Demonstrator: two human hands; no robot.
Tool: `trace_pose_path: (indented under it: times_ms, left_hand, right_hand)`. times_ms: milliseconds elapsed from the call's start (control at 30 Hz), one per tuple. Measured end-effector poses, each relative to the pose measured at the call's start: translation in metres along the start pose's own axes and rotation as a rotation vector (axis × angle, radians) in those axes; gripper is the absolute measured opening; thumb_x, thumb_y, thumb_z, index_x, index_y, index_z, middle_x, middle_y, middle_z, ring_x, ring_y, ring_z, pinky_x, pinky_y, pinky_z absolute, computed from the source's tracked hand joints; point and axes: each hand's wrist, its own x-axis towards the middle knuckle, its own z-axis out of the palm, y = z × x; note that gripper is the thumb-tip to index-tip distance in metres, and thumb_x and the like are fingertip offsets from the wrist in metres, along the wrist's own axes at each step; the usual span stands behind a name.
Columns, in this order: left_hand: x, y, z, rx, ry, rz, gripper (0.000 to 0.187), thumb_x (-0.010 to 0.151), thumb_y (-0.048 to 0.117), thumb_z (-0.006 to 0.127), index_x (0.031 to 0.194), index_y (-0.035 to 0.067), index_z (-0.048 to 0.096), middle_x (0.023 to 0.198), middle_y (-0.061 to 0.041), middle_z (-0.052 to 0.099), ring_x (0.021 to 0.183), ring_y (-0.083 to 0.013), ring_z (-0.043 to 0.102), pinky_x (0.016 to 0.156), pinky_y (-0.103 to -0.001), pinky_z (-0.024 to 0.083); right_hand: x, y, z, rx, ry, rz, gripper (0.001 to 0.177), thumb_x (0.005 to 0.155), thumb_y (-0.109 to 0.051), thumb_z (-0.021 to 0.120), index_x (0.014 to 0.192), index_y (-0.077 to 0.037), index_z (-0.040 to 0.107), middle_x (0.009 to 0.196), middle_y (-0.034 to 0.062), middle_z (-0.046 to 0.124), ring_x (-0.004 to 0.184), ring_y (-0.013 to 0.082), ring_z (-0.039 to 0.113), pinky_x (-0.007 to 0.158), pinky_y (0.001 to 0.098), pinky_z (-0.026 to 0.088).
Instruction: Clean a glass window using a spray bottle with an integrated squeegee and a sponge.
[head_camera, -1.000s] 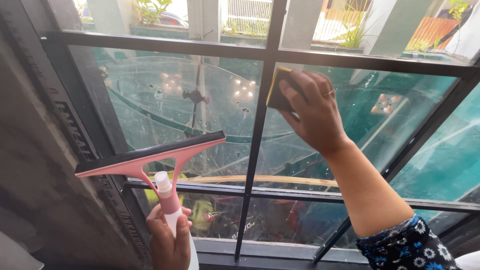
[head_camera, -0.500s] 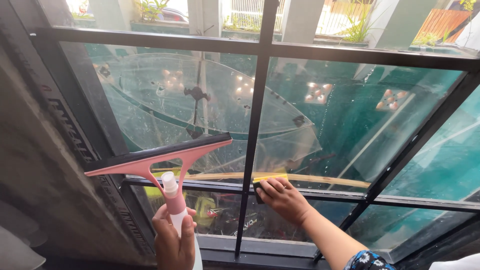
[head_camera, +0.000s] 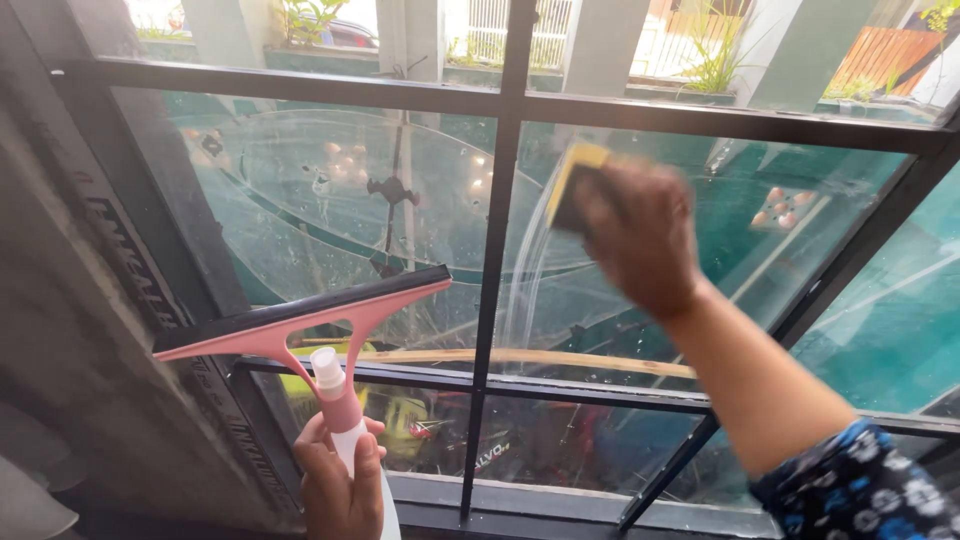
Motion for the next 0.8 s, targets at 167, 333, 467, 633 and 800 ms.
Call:
trace_pose_path:
  times_ms: [167, 333, 467, 633, 800]
  left_hand:
    - [-0.001, 0.006, 0.016, 0.0, -0.042, 0.071, 0.044, 0.101, 0.024, 0.052, 0.13, -0.004, 0.034, 0.099, -0.014, 0.069, 0.073, -0.0154, 0.068, 0.069, -0.031, 0.056]
    - [-0.005, 0.015, 0.034, 0.045, -0.05, 0.054, 0.042, 0.1, 0.021, 0.053, 0.13, -0.003, 0.036, 0.096, -0.011, 0.071, 0.072, -0.0149, 0.071, 0.068, -0.032, 0.057]
    - [-0.005, 0.02, 0.045, 0.032, -0.042, 0.043, 0.045, 0.099, 0.021, 0.053, 0.132, -0.003, 0.035, 0.096, -0.013, 0.071, 0.072, -0.0161, 0.07, 0.068, -0.032, 0.056]
    - [-0.011, 0.023, 0.062, 0.014, -0.031, 0.051, 0.045, 0.101, 0.021, 0.052, 0.132, -0.004, 0.032, 0.099, -0.014, 0.07, 0.075, -0.0166, 0.07, 0.072, -0.033, 0.057]
    - [-0.018, 0.021, 0.079, -0.005, -0.01, 0.048, 0.044, 0.101, 0.02, 0.052, 0.132, -0.004, 0.032, 0.098, -0.014, 0.07, 0.077, -0.0168, 0.07, 0.071, -0.033, 0.057]
  right_hand:
    - [-0.101, -0.082, 0.013, 0.082, -0.233, -0.125, 0.047, 0.085, -0.018, 0.062, 0.132, -0.016, 0.058, 0.133, 0.0099, 0.055, 0.121, 0.0288, 0.05, 0.099, 0.0495, 0.041]
    - [-0.172, -0.102, 0.013, 0.254, -0.365, -0.308, 0.044, 0.088, -0.025, 0.063, 0.131, -0.016, 0.055, 0.138, 0.0069, 0.052, 0.13, 0.0254, 0.048, 0.109, 0.0406, 0.04]
    - [-0.127, -0.031, 0.013, 0.106, -0.306, -0.44, 0.036, 0.089, -0.029, 0.063, 0.123, -0.016, 0.058, 0.132, 0.0074, 0.054, 0.125, 0.0261, 0.048, 0.106, 0.0414, 0.04]
    - [-0.041, 0.074, -0.012, 0.037, -0.006, -0.062, 0.048, 0.095, -0.024, 0.083, 0.132, -0.006, 0.06, 0.134, 0.0145, 0.053, 0.124, 0.0298, 0.049, 0.102, 0.0495, 0.04]
    - [-0.057, 0.046, -0.013, 0.024, 0.057, 0.007, 0.049, 0.092, -0.022, 0.085, 0.132, -0.009, 0.059, 0.136, 0.0146, 0.053, 0.123, 0.0303, 0.05, 0.1, 0.0508, 0.04]
